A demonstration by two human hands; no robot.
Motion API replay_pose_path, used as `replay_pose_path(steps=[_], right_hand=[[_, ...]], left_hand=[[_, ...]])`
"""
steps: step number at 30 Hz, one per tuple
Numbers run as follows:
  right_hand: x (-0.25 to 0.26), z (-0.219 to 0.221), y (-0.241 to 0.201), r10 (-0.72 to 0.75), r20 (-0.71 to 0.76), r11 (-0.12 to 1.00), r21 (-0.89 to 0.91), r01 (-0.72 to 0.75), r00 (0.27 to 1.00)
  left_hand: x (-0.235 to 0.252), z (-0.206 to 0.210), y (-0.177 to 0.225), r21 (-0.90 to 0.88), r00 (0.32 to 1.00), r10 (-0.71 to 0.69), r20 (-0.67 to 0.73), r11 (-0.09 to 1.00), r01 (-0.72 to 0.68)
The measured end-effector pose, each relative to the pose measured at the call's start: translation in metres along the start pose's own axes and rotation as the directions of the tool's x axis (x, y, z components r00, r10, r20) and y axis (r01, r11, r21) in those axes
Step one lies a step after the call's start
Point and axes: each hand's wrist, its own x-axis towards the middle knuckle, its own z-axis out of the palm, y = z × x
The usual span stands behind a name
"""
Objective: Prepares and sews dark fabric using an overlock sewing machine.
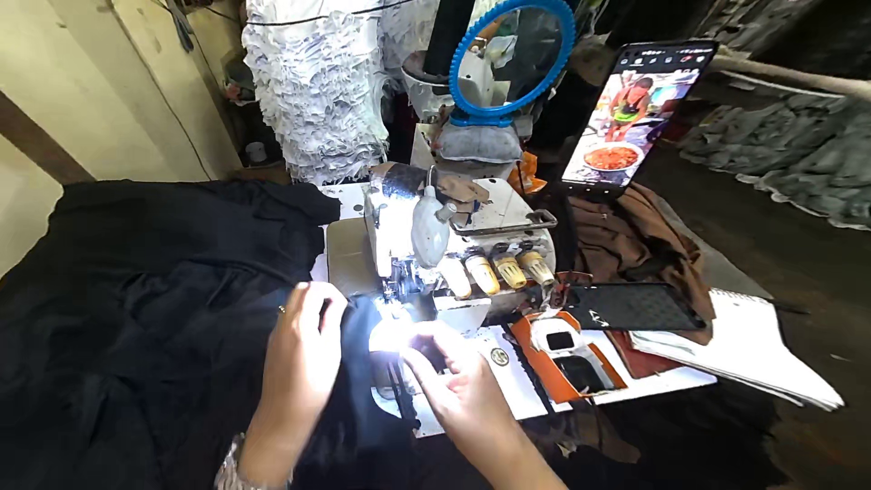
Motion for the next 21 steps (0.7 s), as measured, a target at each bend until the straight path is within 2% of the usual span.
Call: replay_pose_path(steps=[4,6,8,11,14,15,18,21], right_hand=[[0.002,0.004,0.006,-0.073,0.102,0.987,0.152,0.057,0.992],[0.0,-0.001,0.011,-0.065,0.164,0.988,0.149,0.041,0.984],[-0.001,-0.01,0.018,0.0,0.154,0.998,-0.066,0.011,0.988],[0.005,-0.02,0.018,-0.014,0.019,0.902,-0.431,0.021,1.0],[0.004,-0.026,0.018,-0.166,-0.034,0.851,-0.511,0.125,0.986],[0.0,-0.028,0.02,-0.202,-0.031,0.851,-0.499,0.16,0.979],[-0.022,-0.033,0.044,-0.22,-0.015,0.855,-0.484,0.185,0.975],[-0.044,-0.029,0.078,-0.156,0.04,0.818,-0.555,0.152,0.987]], left_hand=[[-0.036,-0.002,0.032,-0.083,0.997,0.072,0.02,0.994,-0.07],[-0.048,0.005,0.042,-0.113,0.992,0.099,0.079,0.99,-0.089],[-0.054,0.017,0.047,-0.16,0.984,0.121,0.13,0.982,-0.1],[-0.044,0.033,0.053,-0.229,0.982,0.159,0.104,0.964,-0.132],[-0.019,0.029,0.045,-0.222,0.998,0.063,-0.017,0.973,-0.066],[-0.015,0.024,0.034,-0.218,0.999,0.048,-0.014,0.975,-0.05],[-0.015,0.013,-0.001,-0.159,0.973,0.132,0.19,0.982,-0.103],[-0.01,0.01,-0.009,0.053,0.899,0.142,0.415,0.982,-0.18]])
